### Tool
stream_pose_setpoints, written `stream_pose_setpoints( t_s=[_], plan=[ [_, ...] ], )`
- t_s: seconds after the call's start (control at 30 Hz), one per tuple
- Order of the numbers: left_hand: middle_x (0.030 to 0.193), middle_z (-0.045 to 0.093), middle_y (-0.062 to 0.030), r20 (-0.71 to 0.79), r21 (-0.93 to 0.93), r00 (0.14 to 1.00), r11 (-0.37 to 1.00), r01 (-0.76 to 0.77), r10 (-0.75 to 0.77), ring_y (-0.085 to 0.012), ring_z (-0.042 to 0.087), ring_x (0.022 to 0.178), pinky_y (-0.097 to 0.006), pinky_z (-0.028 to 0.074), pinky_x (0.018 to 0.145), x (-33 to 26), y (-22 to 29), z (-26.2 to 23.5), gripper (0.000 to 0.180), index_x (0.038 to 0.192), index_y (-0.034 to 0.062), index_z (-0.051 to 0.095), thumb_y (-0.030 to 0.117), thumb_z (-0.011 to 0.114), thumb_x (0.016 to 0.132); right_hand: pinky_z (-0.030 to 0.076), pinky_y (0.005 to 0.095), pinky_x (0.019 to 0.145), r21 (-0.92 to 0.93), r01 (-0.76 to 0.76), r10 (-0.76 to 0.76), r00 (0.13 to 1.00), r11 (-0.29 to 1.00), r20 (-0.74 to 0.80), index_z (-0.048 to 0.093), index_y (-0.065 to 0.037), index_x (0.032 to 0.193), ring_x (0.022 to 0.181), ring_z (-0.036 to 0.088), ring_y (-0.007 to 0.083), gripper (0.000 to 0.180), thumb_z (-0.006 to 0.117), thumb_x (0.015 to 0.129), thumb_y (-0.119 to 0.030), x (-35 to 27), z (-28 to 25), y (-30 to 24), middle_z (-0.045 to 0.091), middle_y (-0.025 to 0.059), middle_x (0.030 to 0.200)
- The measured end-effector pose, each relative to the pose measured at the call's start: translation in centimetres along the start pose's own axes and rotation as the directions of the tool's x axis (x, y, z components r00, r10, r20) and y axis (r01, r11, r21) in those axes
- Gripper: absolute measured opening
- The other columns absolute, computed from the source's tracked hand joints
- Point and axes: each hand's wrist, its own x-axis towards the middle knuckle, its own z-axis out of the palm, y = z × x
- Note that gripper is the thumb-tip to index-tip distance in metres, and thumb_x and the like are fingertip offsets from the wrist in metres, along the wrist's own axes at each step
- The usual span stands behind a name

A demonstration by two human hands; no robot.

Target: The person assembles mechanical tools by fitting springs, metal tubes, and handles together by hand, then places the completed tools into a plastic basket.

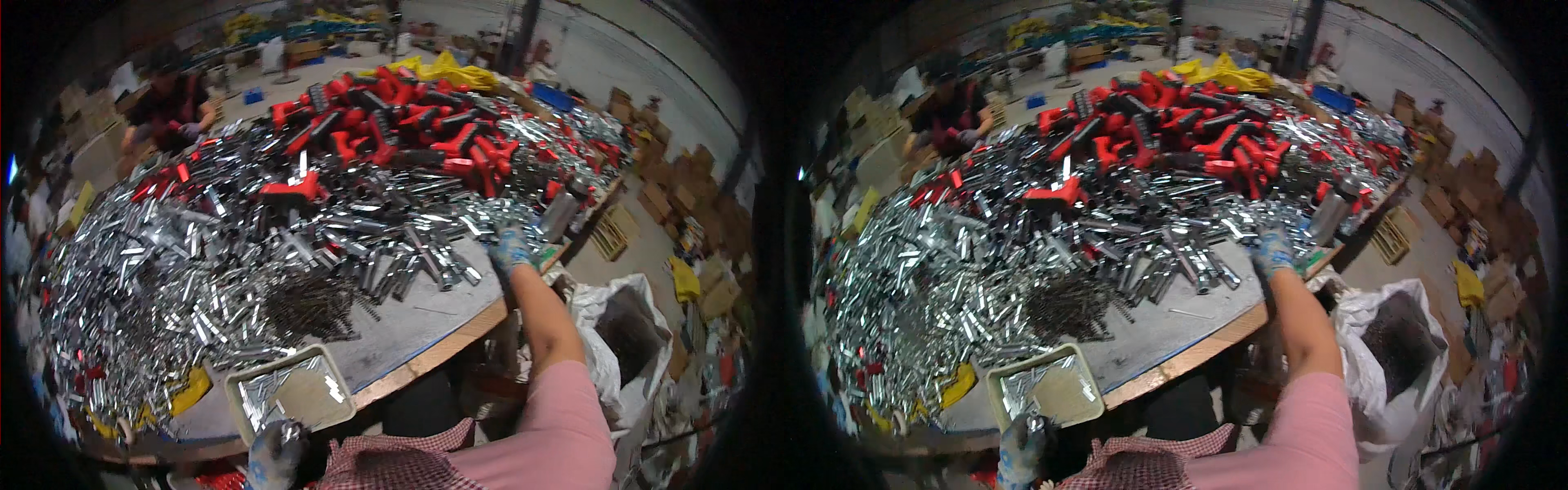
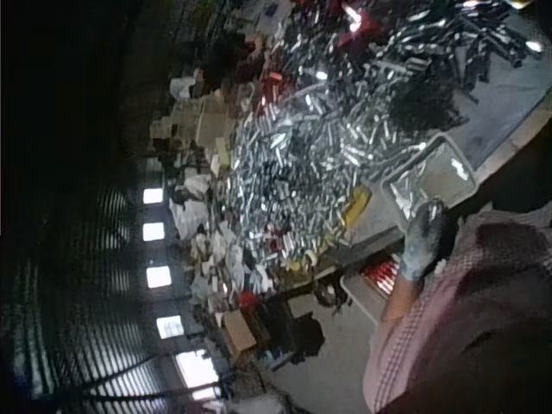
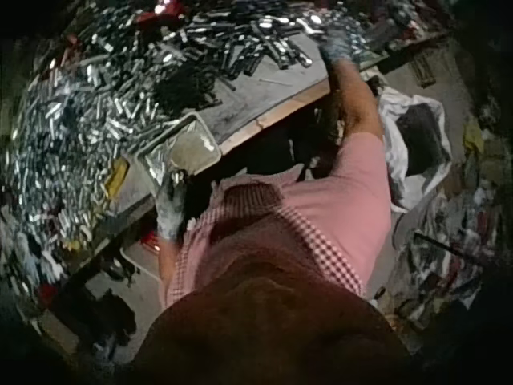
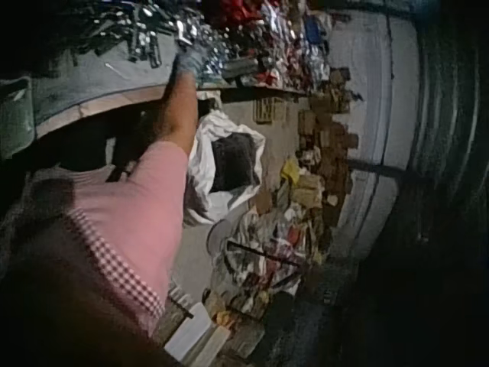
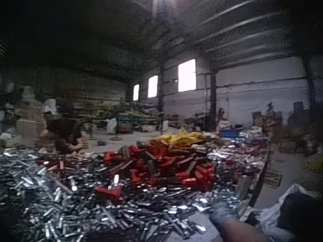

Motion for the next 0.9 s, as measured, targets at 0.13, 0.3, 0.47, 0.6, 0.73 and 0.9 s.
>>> stream_pose_setpoints(
  t_s=[0.13, 0.3, 0.47, 0.6, 0.73, 0.9],
  plan=[
    [0.102, 0.063, -0.0205, 0.224, 0.449, 0.916, 0.799, -0.399, 0.331, -0.0338, 0.062, 0.095, -0.041, 0.051, 0.078, 0.2, 1.3, -0.7, 0.028, 0.108, 0.0023, 0.06, 0.02, 0.062, 0.087, 0.047, 0.0442, 0.091, 0.043, -0.001, 0.013, 0.962, 0.999, -0.272, 0.062, -0.004, 0.112, 0.105, 0.057, 0.0397, 0.037, 0.059, 0.081, -0.024, 1.3, 0.7, 3.9, 0.061, 0.0239, 0.108],
    [0.106, 0.06, -0.0177, 0.139, 0.424, 0.961, 0.862, -0.277, 0.241, -0.0352, 0.063, 0.092, -0.04, 0.053, 0.076, -0.1, 3.5, 0.0, 0.026, 0.111, 0.0057, 0.06, 0.014, 0.061, 0.086, 0.047, 0.028, 0.073, 0.81, 0.097, 0.147, 0.964, 0.579, -0.221, 0.061, -0.003, 0.103, 0.083, 0.056, 0.0142, 0.029, 0.074, 0.081, -0.018, 1.9, -5.0, -2.5, 0.06, 0.0056, 0.091],
    [0.107, 0.06, -0.0157, 0.25, 0.499, 0.846, 0.686, -0.529, 0.471, -0.0329, 0.065, 0.085, -0.038, 0.056, 0.071, -0.6, 2.3, -0.8, 0.027, 0.113, 0.0091, 0.058, 0.012, 0.062, 0.086, 0.05, 0.0258, 0.054, 0.911, 0.208, -0.268, 0.957, 0.356, -0.114, 0.059, -0.011, 0.11, 0.074, 0.059, 0.0109, 0.032, 0.072, 0.081, -0.014, -4.3, -9.7, -22.6, 0.059, 0.0044, 0.099],
    [0.104, 0.062, -0.016, 0.255, 0.531, 0.783, 0.594, -0.604, 0.567, -0.0325, 0.065, 0.084, -0.038, 0.055, 0.072, -1.3, 2.3, -1.2, 0.027, 0.113, 0.0084, 0.059, 0.016, 0.062, 0.087, 0.048, 0.0408, 0.091, 0.779, 0.568, -0.599, 0.731, 0.268, -0.326, 0.063, -0.007, 0.105, 0.103, 0.058, 0.0334, 0.03, 0.07, 0.079, -0.021, -9.8, -11.3, -35.1, 0.057, 0.0174, 0.112],
    [0.098, 0.064, -0.0186, 0.114, 0.337, 0.982, 0.923, -0.184, 0.154, -0.0348, 0.063, 0.091, -0.04, 0.049, 0.082, -2.0, 3.5, -1.2, 0.038, 0.113, 0.0041, 0.06, 0.032, 0.062, 0.087, 0.047, 0.044, 0.094, 0.611, 0.717, -0.894, 0.447, 0.336, -0.033, 0.064, -0.008, 0.109, 0.109, 0.057, 0.038, 0.035, 0.068, 0.078, -0.024, -12.3, -6.4, -42.8, 0.053, 0.0215, 0.122],
    [0.107, 0.061, -0.0199, 0.236, 0.383, 0.885, 0.798, -0.465, 0.402, -0.0355, 0.063, 0.093, -0.042, 0.052, 0.078, -2.4, 1.7, -3.3, 0.037, 0.118, 0.0047, 0.057, 0.026, 0.062, 0.088, 0.049, 0.0435, 0.09, 0.227, 0.893, -0.915, 0.346, 0.389, 0.209, 0.066, -0.014, 0.111, 0.105, 0.06, 0.036, 0.038, 0.061, 0.073, -0.011, -12.3, -5.8, -46.1, 0.058, 0.0203, 0.118]
  ],
)
